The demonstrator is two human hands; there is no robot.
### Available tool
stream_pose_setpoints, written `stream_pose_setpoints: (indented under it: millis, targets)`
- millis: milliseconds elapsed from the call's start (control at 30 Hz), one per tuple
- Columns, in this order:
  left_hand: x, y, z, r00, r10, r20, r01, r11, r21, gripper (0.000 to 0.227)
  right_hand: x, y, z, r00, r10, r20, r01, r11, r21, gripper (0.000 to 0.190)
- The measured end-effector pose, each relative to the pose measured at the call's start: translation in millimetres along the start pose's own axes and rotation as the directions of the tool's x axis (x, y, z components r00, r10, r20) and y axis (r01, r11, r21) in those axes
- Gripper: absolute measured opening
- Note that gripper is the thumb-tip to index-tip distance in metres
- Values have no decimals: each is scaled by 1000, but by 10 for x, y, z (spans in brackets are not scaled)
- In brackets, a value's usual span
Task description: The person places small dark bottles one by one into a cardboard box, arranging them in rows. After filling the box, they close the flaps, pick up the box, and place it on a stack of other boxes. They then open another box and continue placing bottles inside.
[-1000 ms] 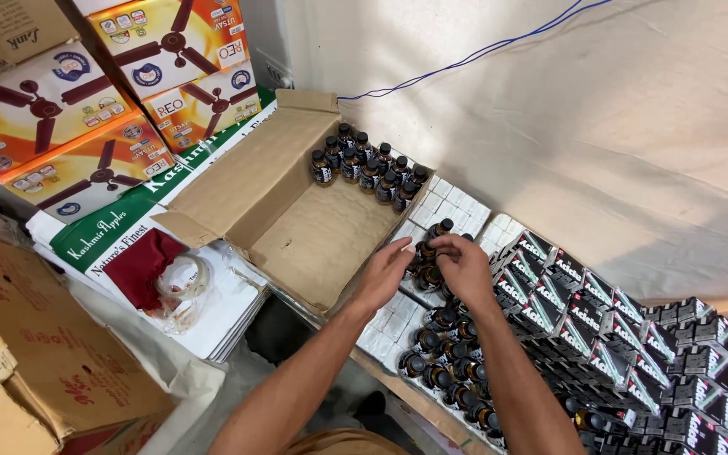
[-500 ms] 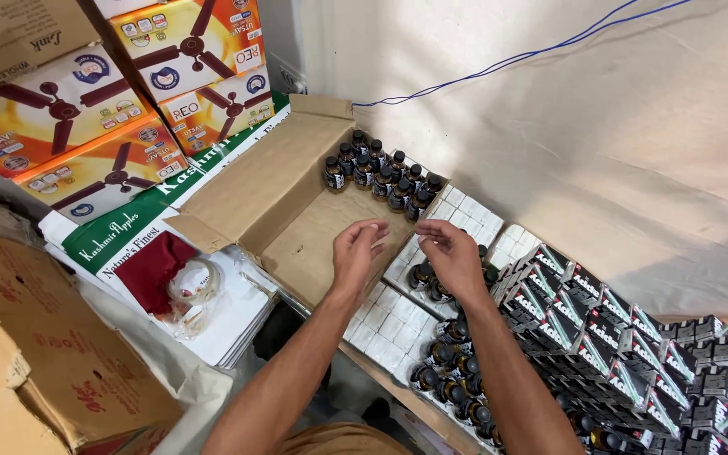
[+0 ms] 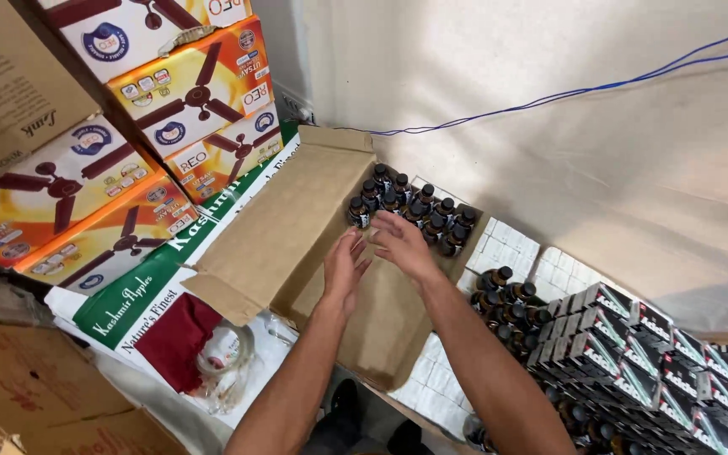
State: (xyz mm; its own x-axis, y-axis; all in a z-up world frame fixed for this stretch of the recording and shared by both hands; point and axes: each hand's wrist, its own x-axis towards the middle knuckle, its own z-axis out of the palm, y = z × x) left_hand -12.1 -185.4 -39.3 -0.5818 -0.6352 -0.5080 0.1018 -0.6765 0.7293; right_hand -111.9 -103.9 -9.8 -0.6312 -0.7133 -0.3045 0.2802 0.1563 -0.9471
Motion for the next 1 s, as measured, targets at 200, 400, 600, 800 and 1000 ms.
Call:
stream_pose_setpoints:
  millis: [200,400,600,800,1000]
  targets:
    - [217,191,12,994,-28,103,35,997,-69,74,530,-22,279,996,76,-47,-79,996,-52,75]
    - [362,238,26,985,-113,130,130,983,-132,77,853,104,290,978,181,-104,-171,980,100,71]
    - [342,212,5,988,-131,81,141,980,-141,76,876,315,281,988,125,-89,-120,991,53,55]
    - [275,37,-43,997,-80,21,80,997,-7,72,926,744,35,994,11,-110,-34,979,-203,55]
    - [-15,-58,44,997,-70,24,69,997,19,72,539,446,-177,988,-38,-147,-21,926,-377,47]
